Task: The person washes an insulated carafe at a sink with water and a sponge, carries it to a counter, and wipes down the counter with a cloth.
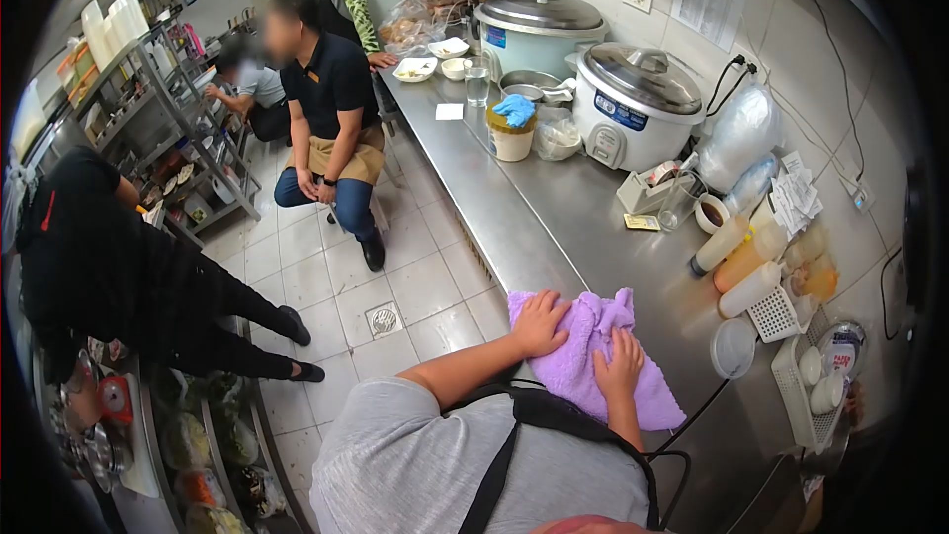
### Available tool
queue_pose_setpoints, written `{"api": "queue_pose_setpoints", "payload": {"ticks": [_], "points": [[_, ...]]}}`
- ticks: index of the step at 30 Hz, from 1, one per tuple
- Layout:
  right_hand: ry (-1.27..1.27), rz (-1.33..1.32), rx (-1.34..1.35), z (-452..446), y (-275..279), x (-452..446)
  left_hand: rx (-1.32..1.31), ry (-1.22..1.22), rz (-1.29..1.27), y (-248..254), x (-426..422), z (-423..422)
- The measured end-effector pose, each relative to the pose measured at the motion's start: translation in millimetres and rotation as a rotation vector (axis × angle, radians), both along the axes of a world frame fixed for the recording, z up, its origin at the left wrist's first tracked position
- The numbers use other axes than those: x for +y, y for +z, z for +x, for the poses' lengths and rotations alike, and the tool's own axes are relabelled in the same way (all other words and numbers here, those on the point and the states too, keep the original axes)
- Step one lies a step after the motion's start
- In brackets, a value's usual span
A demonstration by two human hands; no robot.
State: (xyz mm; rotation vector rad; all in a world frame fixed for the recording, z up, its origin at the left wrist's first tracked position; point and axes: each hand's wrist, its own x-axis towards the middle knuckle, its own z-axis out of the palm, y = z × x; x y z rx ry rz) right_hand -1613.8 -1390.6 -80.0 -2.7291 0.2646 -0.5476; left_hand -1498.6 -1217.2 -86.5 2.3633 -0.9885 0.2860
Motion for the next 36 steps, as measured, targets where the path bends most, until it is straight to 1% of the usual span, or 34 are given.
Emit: {"api": "queue_pose_setpoints", "payload": {"ticks": [16,36], "points": [[0.018,-0.016,-0.079,-0.9,0.0,-0.2,0.000,-0.008,-0.022,1.1,-0.1,-0.5],[0.014,-0.016,-0.058,-0.6,-0.1,-0.3,0.002,-0.011,-0.043,5.2,0.9,-0.9]]}}
